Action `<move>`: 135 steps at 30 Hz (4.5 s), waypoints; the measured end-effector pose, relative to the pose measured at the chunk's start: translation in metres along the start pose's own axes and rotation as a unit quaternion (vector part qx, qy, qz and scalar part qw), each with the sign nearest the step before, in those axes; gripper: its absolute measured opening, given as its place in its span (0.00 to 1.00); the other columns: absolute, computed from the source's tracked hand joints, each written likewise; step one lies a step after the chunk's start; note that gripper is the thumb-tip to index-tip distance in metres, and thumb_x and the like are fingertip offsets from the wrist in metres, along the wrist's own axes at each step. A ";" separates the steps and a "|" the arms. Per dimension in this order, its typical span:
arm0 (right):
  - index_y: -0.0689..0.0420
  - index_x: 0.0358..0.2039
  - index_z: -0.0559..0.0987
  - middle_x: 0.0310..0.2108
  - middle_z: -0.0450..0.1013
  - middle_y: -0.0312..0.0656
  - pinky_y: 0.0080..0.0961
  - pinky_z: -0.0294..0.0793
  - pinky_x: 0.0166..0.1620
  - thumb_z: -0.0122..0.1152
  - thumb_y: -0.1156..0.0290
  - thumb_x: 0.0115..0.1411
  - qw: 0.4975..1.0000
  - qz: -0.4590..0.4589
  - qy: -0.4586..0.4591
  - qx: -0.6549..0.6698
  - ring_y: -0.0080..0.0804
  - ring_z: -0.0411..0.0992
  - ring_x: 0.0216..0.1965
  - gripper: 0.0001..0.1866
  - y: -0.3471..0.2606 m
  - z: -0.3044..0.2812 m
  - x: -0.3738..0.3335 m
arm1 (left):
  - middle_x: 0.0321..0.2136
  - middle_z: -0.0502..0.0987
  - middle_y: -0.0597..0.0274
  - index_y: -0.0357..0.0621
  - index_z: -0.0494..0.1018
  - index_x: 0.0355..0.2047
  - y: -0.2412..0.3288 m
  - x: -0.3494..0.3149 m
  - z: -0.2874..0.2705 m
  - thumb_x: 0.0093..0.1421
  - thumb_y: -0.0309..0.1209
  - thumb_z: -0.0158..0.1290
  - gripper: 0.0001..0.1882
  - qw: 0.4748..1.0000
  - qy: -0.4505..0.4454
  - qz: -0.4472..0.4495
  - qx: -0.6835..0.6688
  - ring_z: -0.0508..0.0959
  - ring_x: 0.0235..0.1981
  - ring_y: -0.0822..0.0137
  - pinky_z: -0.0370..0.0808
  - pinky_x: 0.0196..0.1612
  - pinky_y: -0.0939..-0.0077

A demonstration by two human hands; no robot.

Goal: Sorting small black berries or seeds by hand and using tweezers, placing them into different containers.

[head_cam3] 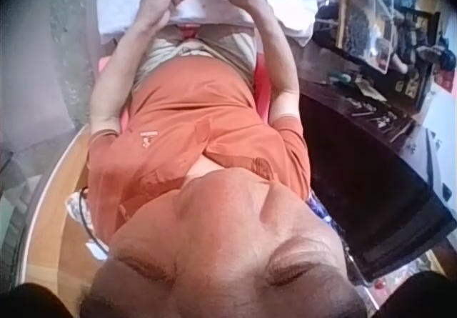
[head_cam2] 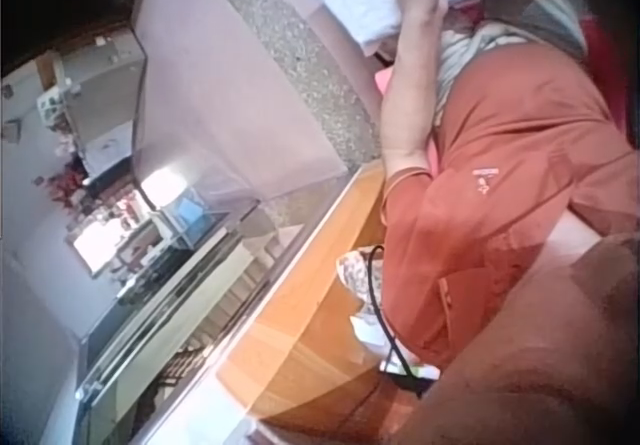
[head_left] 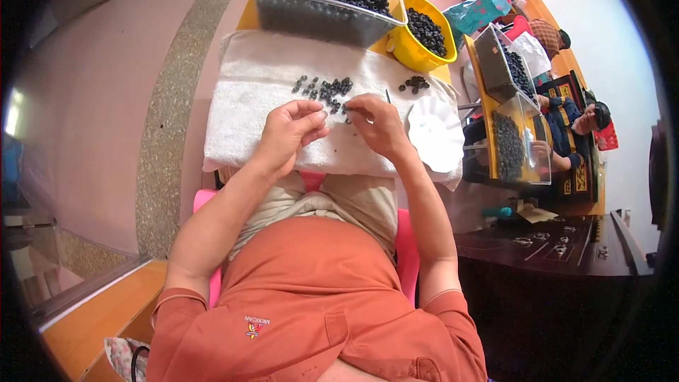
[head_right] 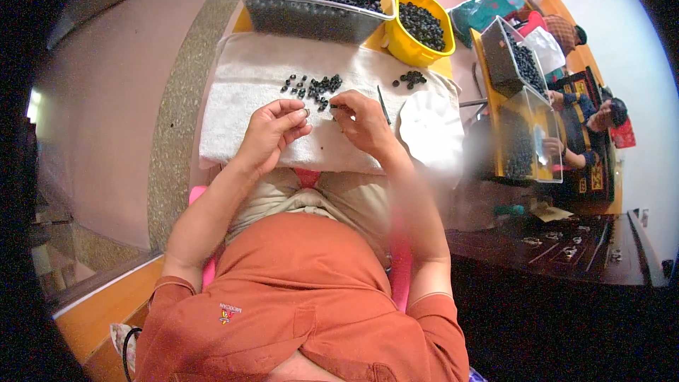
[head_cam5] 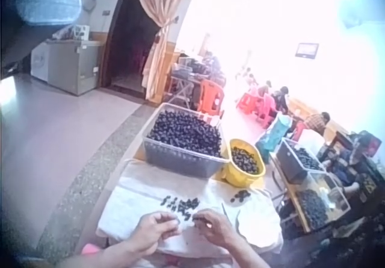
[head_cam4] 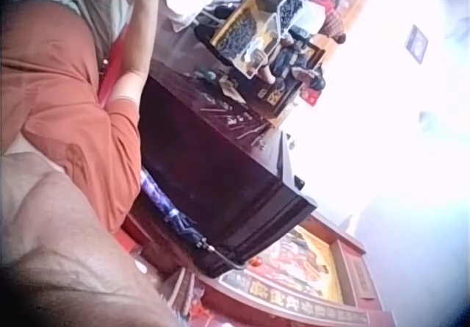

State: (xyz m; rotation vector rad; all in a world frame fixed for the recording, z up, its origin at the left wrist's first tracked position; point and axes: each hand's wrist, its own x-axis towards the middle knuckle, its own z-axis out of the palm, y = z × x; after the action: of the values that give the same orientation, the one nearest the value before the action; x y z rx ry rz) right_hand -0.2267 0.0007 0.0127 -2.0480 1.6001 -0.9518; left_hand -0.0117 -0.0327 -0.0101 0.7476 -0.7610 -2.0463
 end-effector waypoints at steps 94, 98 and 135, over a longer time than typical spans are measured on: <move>0.60 0.34 0.81 0.35 0.76 0.49 0.38 0.75 0.43 0.56 0.83 0.52 0.980 0.080 -0.010 -0.183 0.50 0.76 0.37 0.10 0.002 -0.026 -0.060 | 0.30 0.80 0.64 0.35 0.79 0.40 -0.015 -0.003 0.002 0.57 0.24 0.60 0.10 0.974 -0.054 0.091 0.200 0.78 0.31 0.76 0.76 0.38 0.81; 0.60 0.33 0.80 0.33 0.75 0.49 0.39 0.75 0.42 0.56 0.81 0.53 0.972 0.069 -0.032 -0.224 0.51 0.75 0.37 0.08 0.006 -0.022 -0.061 | 0.31 0.80 0.64 0.35 0.78 0.40 -0.014 -0.003 0.001 0.58 0.25 0.61 0.10 0.973 -0.051 0.092 0.207 0.79 0.31 0.75 0.78 0.39 0.79; 0.65 0.37 0.79 0.34 0.78 0.39 0.21 0.79 0.42 0.63 0.78 0.60 0.829 0.179 -0.140 0.512 0.24 0.77 0.38 0.06 -0.014 -0.011 -0.063 | 0.29 0.77 0.64 0.41 0.69 0.36 -0.005 -0.021 0.017 0.56 0.22 0.61 0.12 0.956 -0.236 -0.137 0.110 0.79 0.29 0.75 0.82 0.37 0.77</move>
State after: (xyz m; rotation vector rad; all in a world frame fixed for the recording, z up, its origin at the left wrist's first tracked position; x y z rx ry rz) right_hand -0.2330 0.0654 0.0121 -1.0234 0.9066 -0.9834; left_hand -0.0164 -0.0087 0.0019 0.5054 -1.2276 -2.4606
